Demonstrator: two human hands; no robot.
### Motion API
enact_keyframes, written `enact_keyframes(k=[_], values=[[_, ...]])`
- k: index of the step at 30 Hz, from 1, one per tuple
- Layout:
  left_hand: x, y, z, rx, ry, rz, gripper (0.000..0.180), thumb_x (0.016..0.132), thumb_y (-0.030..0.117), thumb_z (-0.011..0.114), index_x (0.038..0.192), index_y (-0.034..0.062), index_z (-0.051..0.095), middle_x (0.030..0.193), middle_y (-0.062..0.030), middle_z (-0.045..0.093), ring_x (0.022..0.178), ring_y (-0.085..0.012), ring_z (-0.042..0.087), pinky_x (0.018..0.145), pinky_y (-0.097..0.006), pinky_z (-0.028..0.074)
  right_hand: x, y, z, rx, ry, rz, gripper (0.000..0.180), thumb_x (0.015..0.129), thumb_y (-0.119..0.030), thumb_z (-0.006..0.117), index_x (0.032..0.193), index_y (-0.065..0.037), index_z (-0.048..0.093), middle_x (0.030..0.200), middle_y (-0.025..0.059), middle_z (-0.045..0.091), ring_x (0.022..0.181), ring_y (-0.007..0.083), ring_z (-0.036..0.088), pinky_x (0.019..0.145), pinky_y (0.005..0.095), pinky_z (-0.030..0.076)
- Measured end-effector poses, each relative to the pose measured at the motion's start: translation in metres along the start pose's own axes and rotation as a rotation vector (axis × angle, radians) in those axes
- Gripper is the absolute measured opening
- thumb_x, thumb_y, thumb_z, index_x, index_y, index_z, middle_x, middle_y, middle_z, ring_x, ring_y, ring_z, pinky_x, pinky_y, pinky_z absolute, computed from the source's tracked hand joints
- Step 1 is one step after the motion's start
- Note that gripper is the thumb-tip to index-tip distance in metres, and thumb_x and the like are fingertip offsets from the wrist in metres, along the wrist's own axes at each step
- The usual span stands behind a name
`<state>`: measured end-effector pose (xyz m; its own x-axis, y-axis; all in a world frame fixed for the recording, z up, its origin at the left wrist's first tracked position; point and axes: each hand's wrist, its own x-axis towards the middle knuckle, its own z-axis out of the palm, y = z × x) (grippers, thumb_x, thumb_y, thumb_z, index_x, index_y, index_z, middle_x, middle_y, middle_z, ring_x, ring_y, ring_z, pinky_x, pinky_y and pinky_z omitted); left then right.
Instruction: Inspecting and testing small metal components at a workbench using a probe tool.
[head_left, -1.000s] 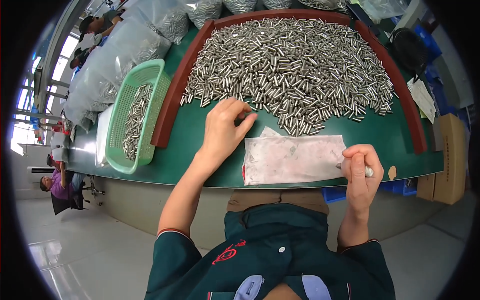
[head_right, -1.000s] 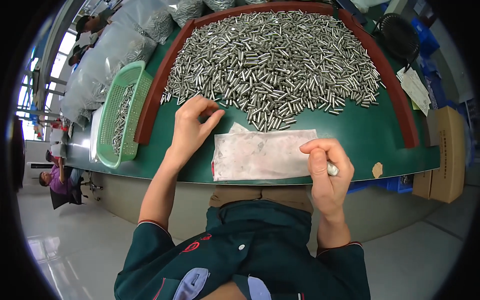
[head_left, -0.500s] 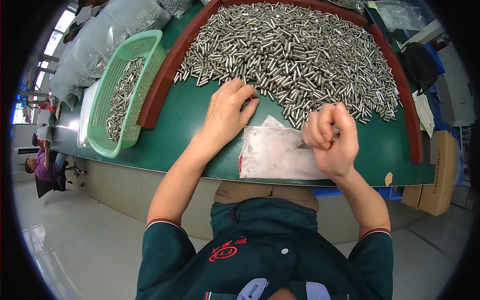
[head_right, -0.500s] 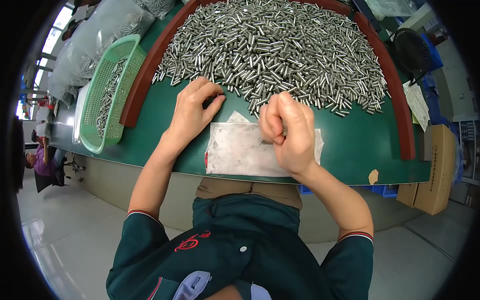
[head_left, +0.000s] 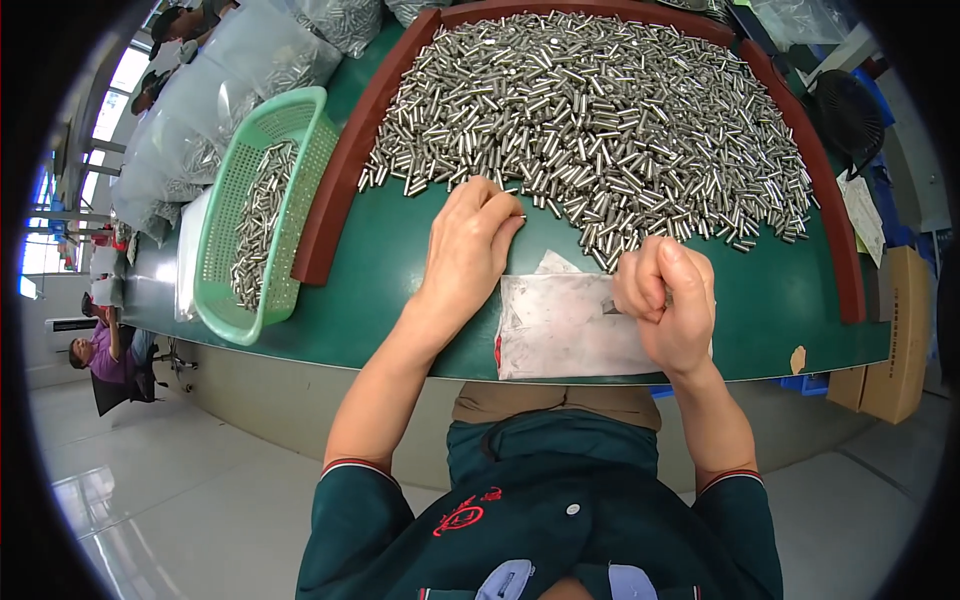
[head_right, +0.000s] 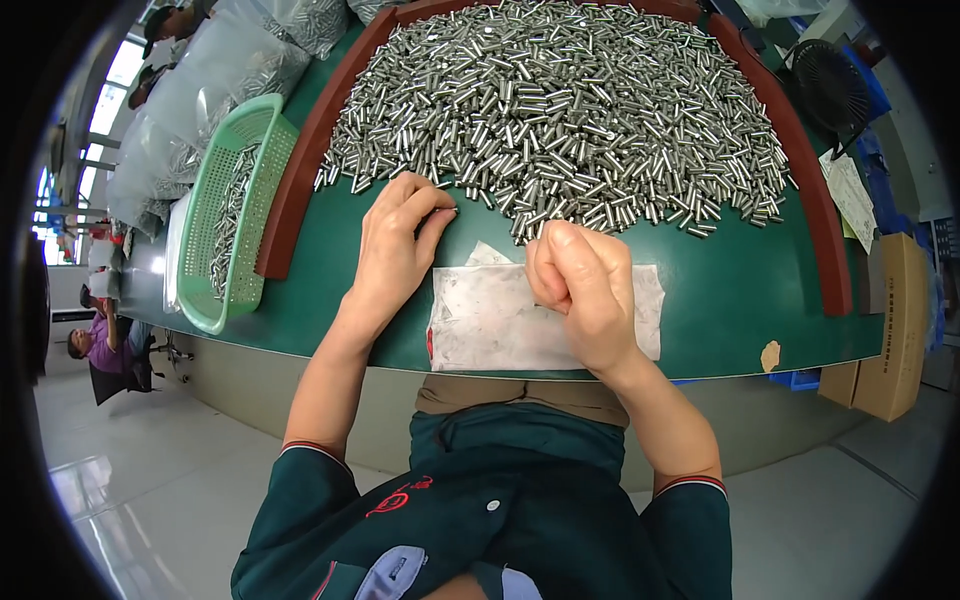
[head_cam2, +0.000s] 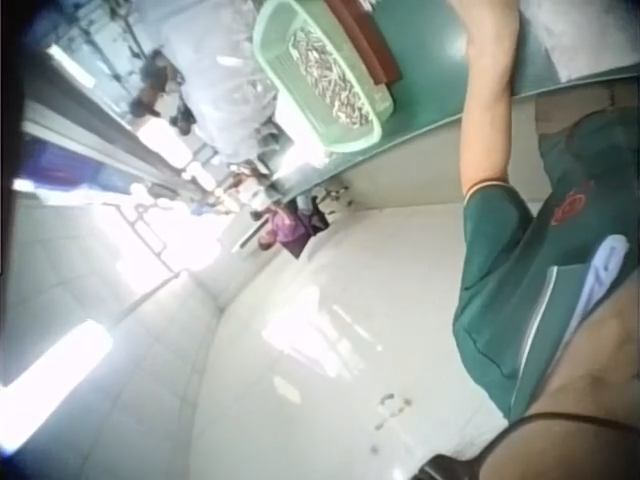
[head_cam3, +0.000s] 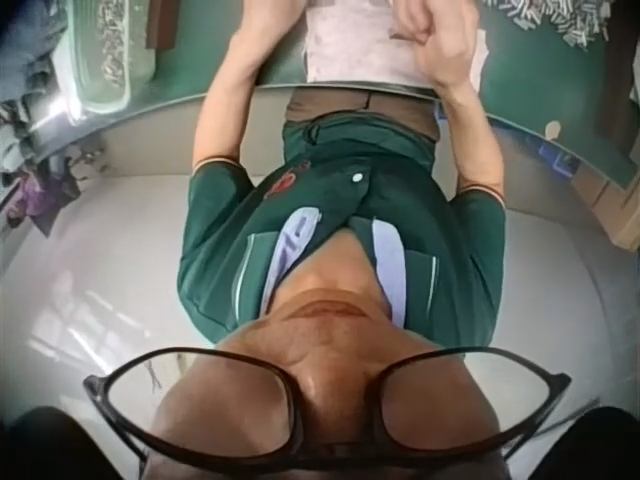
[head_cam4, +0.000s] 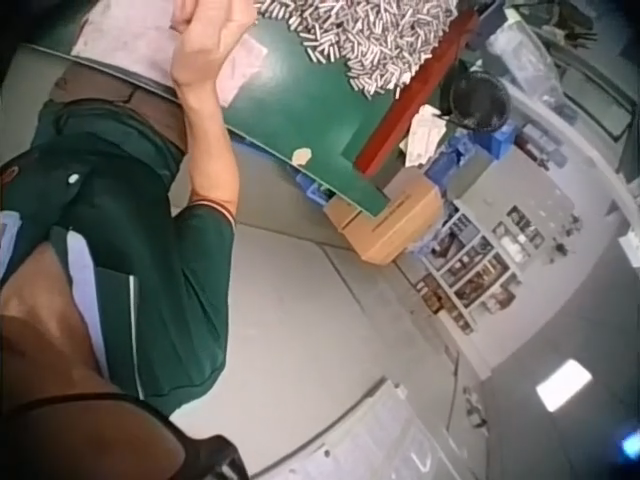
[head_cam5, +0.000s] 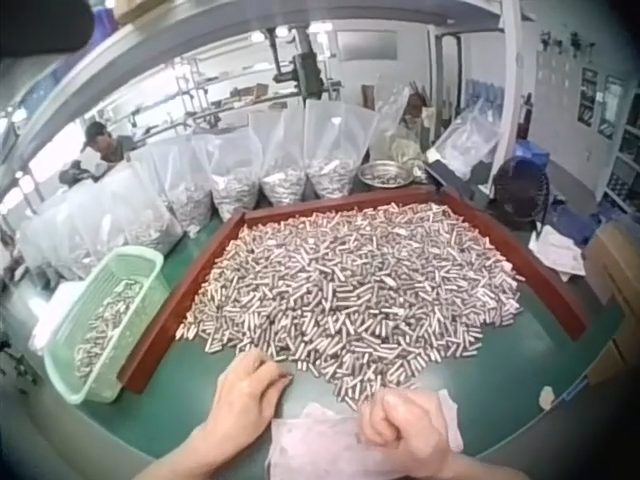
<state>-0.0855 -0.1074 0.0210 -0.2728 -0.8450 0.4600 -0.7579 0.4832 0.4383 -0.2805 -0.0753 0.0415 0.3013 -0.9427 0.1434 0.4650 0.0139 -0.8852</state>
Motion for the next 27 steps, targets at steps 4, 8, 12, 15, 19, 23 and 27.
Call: enact_keyframes(k=[4,8,12,15,19,23,27], values=[[0.0,0.006,-0.005,-0.449,-0.13,-0.294,0.005,0.075,0.002,0.057,0.079,-0.0004,0.055,0.073,-0.0022,0.052,0.065,-0.0091,0.048,0.058,-0.021,0.039,-0.004,0.002,-0.004,0.093,0.06,-0.003,0.037,0.088,-0.02,0.032,0.053,-0.007,0.031,0.045,-0.0001,0.03,0.042,0.006,0.022,0.039,0.0219,0.019],[-0.002,0.005,-0.005,-0.641,-0.19,-0.42,0.007,0.078,0.005,0.056,0.081,-0.0011,0.056,0.075,-0.0033,0.055,0.066,-0.0092,0.049,0.061,-0.021,0.04,-0.003,0.004,-0.005,0.132,0.069,0.011,0.038,0.088,-0.021,0.032,0.053,-0.007,0.031,0.045,0.0001,0.03,0.042,0.0061,0.021,0.039,0.0219,0.019],[0.0,0.006,-0.005,-0.694,-0.22,-0.47,0.008,0.08,0.005,0.055,0.083,-0.0019,0.056,0.076,-0.002,0.055,0.067,-0.008,0.049,0.062,-0.02,0.04,-0.003,0.002,-0.006,0.136,0.082,0.013,0.038,0.088,-0.021,0.032,0.053,-0.007,0.031,0.045,0.0002,0.03,0.041,0.0061,0.021,0.039,0.0217,0.019],[0.0,0.006,-0.006,-0.785,-0.238,-0.501,0.01,0.081,0.007,0.053,0.085,-0.0022,0.055,0.075,-0.0026,0.056,0.066,-0.0073,0.05,0.061,-0.019,0.041,-0.002,0.001,-0.005,0.133,0.08,0.01,0.038,0.088,-0.021,0.032,0.053,-0.007,0.031,0.045,0.0001,0.03,0.041,0.0061,0.022,0.038,0.0216,0.019],[0.002,0.003,-0.008,-0.938,-0.251,-0.593,0.012,0.084,0.01,0.051,0.087,-0.0007,0.055,0.074,-0.0028,0.056,0.064,-0.0055,0.05,0.059,-0.018,0.041,-0.002,0.002,-0.005,0.13,0.081,0.005,0.037,0.088,-0.021,0.032,0.053,-0.007,0.031,0.045,0.0001,0.03,0.041,0.006,0.022,0.038,0.0215,0.019],[0.003,-0.002,-0.012,-1.248,-0.261,-0.79,0.017,0.086,0.014,0.049,0.092,-0.0007,0.055,0.074,-0.0044,0.057,0.061,-0.0069,0.05,0.057,-0.019,0.042,-0.004,0.003,-0.006,0.123,0.087,0.001,0.037,0.088,-0.021,0.031,0.054,-0.007,0.031,0.045,0.0002,0.03,0.041,0.0061,0.022,0.038,0.0215,0.019],[0.003,-0.003,-0.014,-1.305,-0.245,-0.825,0.018,0.086,0.013,0.048,0.093,-0.0021,0.055,0.074,-0.0047,0.057,0.061,-0.0067,0.051,0.058,-0.019,0.042,-0.003,0.002,-0.003,0.127,0.086,-0.008,0.037,0.088,-0.02,0.031,0.054,-0.007,0.031,0.045,0.0003,0.03,0.04,0.0064,0.021,0.038,0.0217,0.019]])
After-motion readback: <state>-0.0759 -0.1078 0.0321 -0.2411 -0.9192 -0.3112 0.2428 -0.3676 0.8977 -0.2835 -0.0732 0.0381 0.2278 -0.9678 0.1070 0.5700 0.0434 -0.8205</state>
